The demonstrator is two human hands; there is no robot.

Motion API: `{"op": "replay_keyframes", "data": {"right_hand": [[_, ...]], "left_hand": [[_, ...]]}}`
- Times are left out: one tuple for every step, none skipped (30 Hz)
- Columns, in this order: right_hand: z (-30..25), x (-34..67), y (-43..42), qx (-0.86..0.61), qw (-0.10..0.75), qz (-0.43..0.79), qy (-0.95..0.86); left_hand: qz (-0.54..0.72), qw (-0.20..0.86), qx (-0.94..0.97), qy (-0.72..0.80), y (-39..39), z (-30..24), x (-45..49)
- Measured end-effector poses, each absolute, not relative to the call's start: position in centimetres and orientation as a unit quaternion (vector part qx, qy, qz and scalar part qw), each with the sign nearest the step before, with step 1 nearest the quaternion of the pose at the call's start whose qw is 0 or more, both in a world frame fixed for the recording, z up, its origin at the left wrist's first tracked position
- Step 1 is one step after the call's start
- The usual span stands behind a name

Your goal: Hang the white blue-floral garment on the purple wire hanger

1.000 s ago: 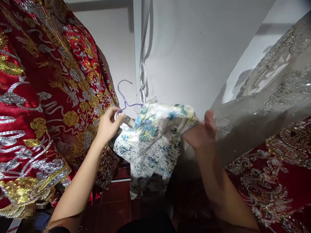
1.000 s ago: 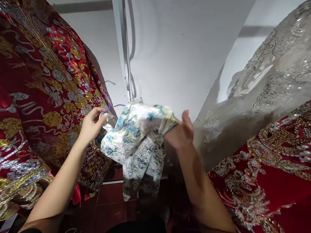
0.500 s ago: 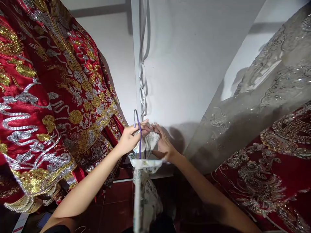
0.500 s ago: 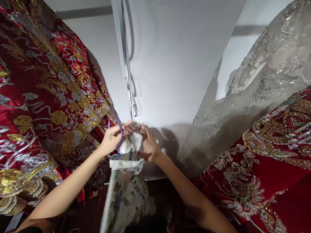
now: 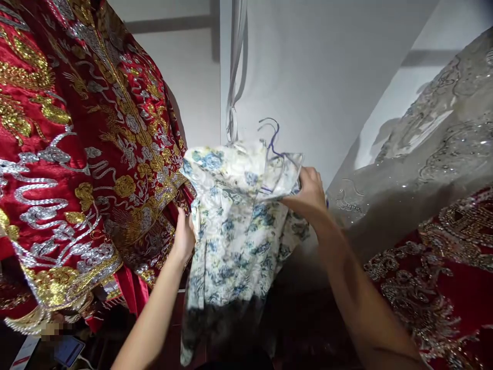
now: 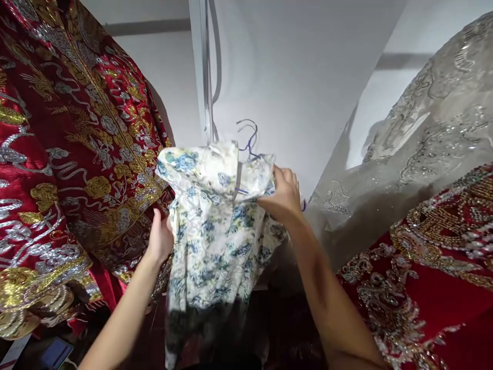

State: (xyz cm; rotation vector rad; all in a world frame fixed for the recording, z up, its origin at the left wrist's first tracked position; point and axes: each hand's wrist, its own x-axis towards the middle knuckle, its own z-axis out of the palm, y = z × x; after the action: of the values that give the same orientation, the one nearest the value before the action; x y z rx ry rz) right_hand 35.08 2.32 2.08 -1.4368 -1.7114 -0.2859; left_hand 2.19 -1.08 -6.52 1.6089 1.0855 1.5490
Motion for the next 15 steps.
{"op": "replay_keyframes", "data": {"right_hand": [[3.2,34.5,2.6,-0.575,0.417,-0.119,-0.694],[4.1,33.6,2.6,-0.57,0.402,-0.121,-0.707],[4.6,32.7,2.6,-0.56,0.384,-0.119,-0.725],[4.8,31.8,2.3,-0.545,0.362,-0.114,-0.748],[4.6,31.0,2.0,-0.526,0.341,-0.106,-0.772],[4.2,30.5,1.5,-0.507,0.321,-0.098,-0.794],[3.5,30.2,1.0,-0.491,0.307,-0.09,-0.81],[2.6,30.1,0.5,-0.48,0.302,-0.084,-0.819],[1.7,30.2,-0.1,-0.477,0.305,-0.081,-0.82],[0.8,30.5,-0.6,-0.478,0.318,-0.081,-0.815],[-0.2,30.8,-1.2,-0.481,0.337,-0.082,-0.805],[-1.2,31.0,-1.8,-0.481,0.363,-0.08,-0.794],[-2.2,31.0,-2.5,-0.477,0.399,-0.076,-0.779],[-3.3,30.8,-3.2,-0.471,0.448,-0.065,-0.757],[-4.6,30.4,-3.9,-0.463,0.51,-0.047,-0.724]], "left_hand": [[0.597,0.328,0.588,0.435,-1.5,-7.5,2.6],[0.595,0.33,0.572,0.458,-2.0,-8.5,3.2],[0.586,0.327,0.565,0.481,-2.4,-9.5,3.8],[0.578,0.326,0.558,0.498,-2.9,-10.4,4.5],[0.579,0.329,0.544,0.511,-3.2,-11.4,5.0],[0.591,0.334,0.517,0.522,-3.6,-12.3,5.4],[0.605,0.341,0.486,0.531,-3.9,-13.1,5.6],[0.616,0.349,0.456,0.539,-4.2,-13.8,5.7],[0.622,0.357,0.431,0.547,-4.4,-14.4,5.7],[0.624,0.366,0.413,0.554,-4.7,-14.8,5.6],[0.623,0.377,0.401,0.556,-4.9,-15.1,5.4],[0.626,0.386,0.392,0.552,-5.1,-15.2,5.3],[0.632,0.401,0.38,0.543,-5.4,-15.2,5.2],[0.639,0.424,0.36,0.532,-5.6,-15.2,5.1],[0.639,0.456,0.332,0.524,-5.8,-15.1,5.1]]}}
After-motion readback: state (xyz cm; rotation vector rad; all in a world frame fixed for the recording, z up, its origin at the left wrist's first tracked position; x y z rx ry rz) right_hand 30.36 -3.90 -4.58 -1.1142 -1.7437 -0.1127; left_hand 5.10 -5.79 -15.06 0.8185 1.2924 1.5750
